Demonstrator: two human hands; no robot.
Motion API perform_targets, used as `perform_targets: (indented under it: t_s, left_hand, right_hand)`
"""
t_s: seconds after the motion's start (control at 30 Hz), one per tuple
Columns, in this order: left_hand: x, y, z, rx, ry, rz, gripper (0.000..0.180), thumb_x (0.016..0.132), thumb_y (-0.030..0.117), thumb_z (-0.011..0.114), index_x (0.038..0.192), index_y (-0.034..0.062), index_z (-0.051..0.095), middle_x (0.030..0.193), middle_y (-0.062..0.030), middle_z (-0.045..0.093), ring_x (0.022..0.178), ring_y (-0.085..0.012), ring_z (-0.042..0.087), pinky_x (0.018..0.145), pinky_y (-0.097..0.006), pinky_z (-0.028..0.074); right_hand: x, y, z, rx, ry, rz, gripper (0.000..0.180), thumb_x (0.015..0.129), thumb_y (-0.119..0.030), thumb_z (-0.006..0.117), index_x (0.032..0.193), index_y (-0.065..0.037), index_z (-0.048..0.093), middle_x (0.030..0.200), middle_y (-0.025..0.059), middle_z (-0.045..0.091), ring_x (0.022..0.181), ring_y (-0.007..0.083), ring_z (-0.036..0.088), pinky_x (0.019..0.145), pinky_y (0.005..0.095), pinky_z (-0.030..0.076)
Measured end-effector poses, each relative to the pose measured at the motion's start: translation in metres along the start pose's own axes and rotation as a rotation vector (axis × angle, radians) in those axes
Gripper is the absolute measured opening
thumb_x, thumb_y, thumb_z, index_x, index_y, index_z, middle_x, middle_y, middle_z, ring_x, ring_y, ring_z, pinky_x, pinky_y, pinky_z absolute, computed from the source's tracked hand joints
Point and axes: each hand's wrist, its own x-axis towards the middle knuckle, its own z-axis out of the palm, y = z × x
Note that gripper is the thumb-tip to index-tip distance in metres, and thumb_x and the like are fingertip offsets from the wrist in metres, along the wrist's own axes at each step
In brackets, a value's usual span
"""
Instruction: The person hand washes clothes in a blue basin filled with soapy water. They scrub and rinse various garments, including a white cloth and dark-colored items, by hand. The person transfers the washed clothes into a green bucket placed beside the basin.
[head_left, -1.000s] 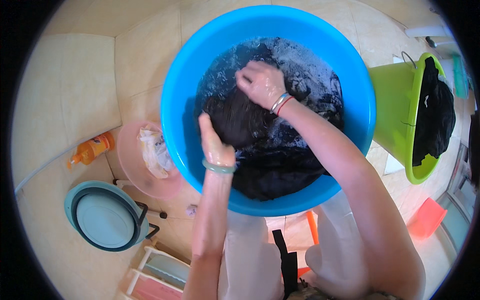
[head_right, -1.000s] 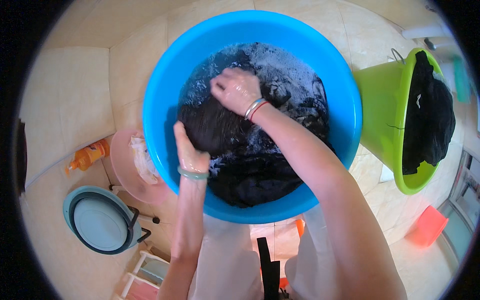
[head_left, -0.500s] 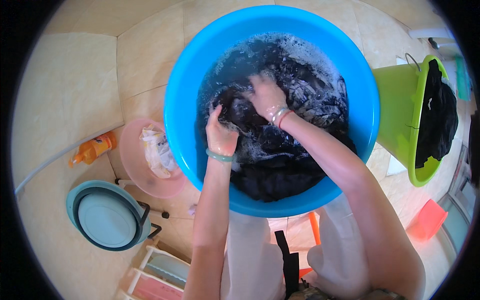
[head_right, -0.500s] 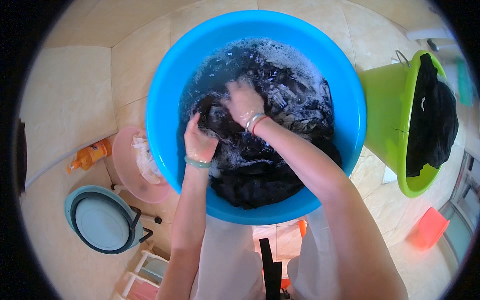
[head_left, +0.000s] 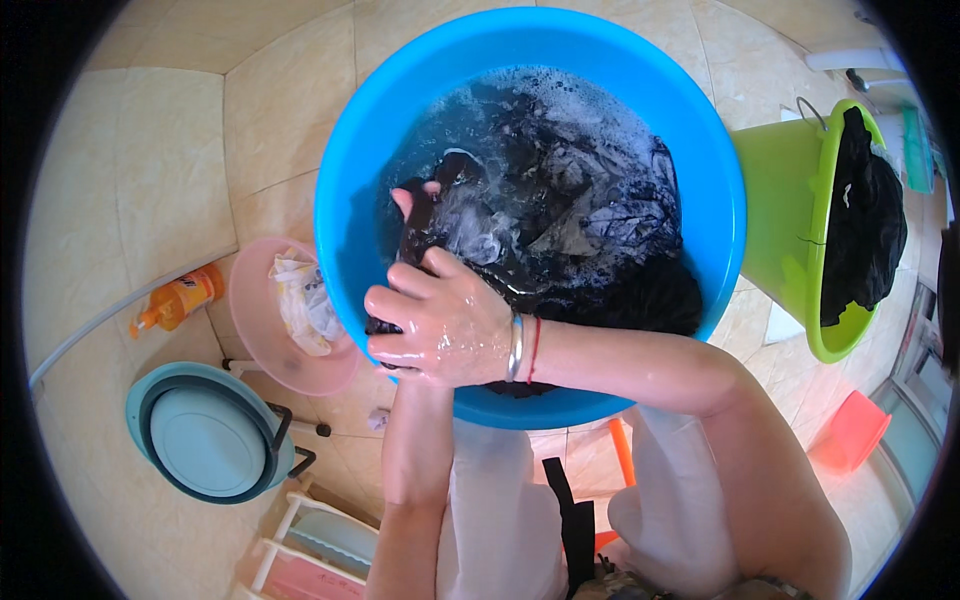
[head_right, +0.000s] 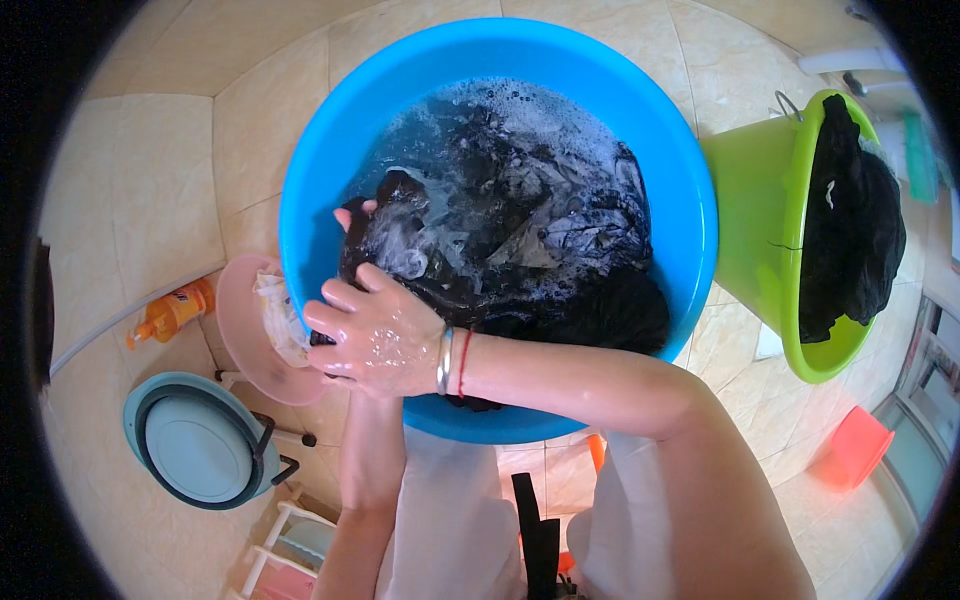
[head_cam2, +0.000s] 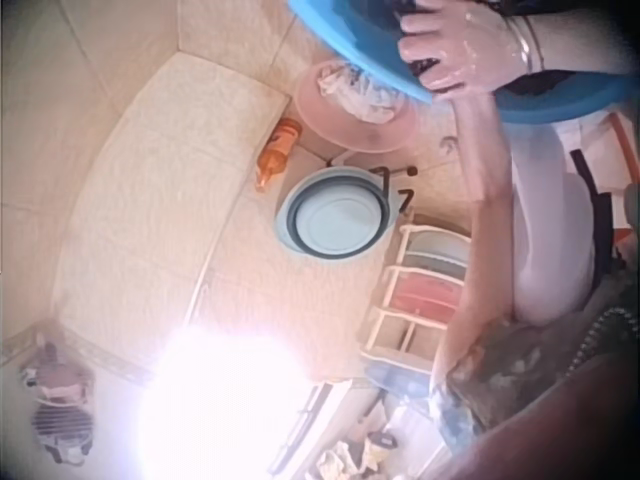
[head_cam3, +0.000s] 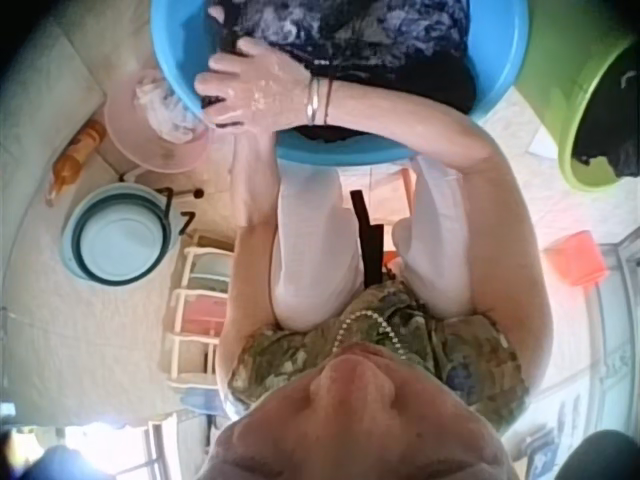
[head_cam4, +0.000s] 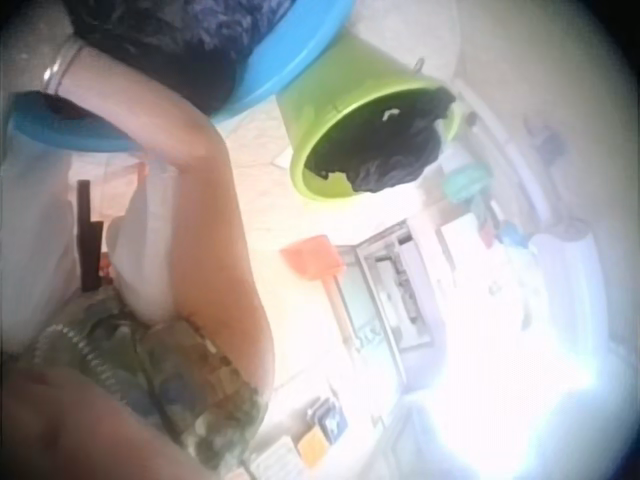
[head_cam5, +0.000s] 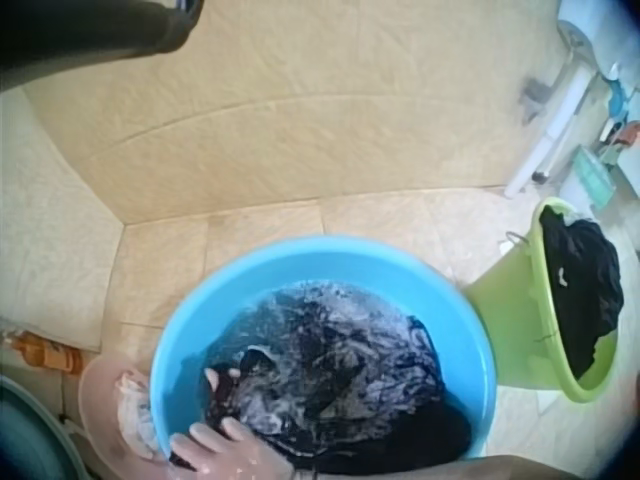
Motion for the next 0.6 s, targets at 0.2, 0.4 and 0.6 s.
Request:
perform_targets:
  t_s: [0.2,0.4,0.6]
  left_hand:
    - [-0.001,-0.008,-0.003,-0.082,0.125,0.053,0.044,0.101,0.040,0.049,0.134,0.0111,0.052,0.121,-0.0094,0.064,0.109,-0.0252,0.063,0.095,-0.045,0.052]
    - [-0.003,-0.015,-0.004,-0.165,0.115,0.117,0.043,0.100,0.038,0.049,0.132,0.0111,0.054,0.121,-0.0087,0.064,0.110,-0.0259,0.063,0.096,-0.045,0.051]
    - [-0.014,-0.008,0.045,0.199,0.549,0.118,0.042,0.099,0.038,0.052,0.127,0.0082,0.058,0.126,-0.0082,0.063,0.117,-0.0236,0.060,0.101,-0.042,0.049]
  right_hand:
    - [0.014,0.013,0.005,0.074,0.159,0.003,0.019,0.068,-0.025,0.073,0.064,-0.018,0.057,0.075,0.0000,0.049,0.072,0.0174,0.054,0.061,0.0327,0.038]
    - [0.016,0.043,0.004,0.109,0.235,0.138,0.013,0.068,-0.016,0.072,0.065,-0.013,0.059,0.065,0.0028,0.053,0.060,0.0227,0.060,0.053,0.0359,0.049]
    - [-0.028,0.133,-0.012,-0.263,0.149,0.404,0.017,0.081,-0.023,0.066,0.068,-0.013,0.065,0.073,0.0044,0.063,0.067,0.0269,0.065,0.059,0.0408,0.053]
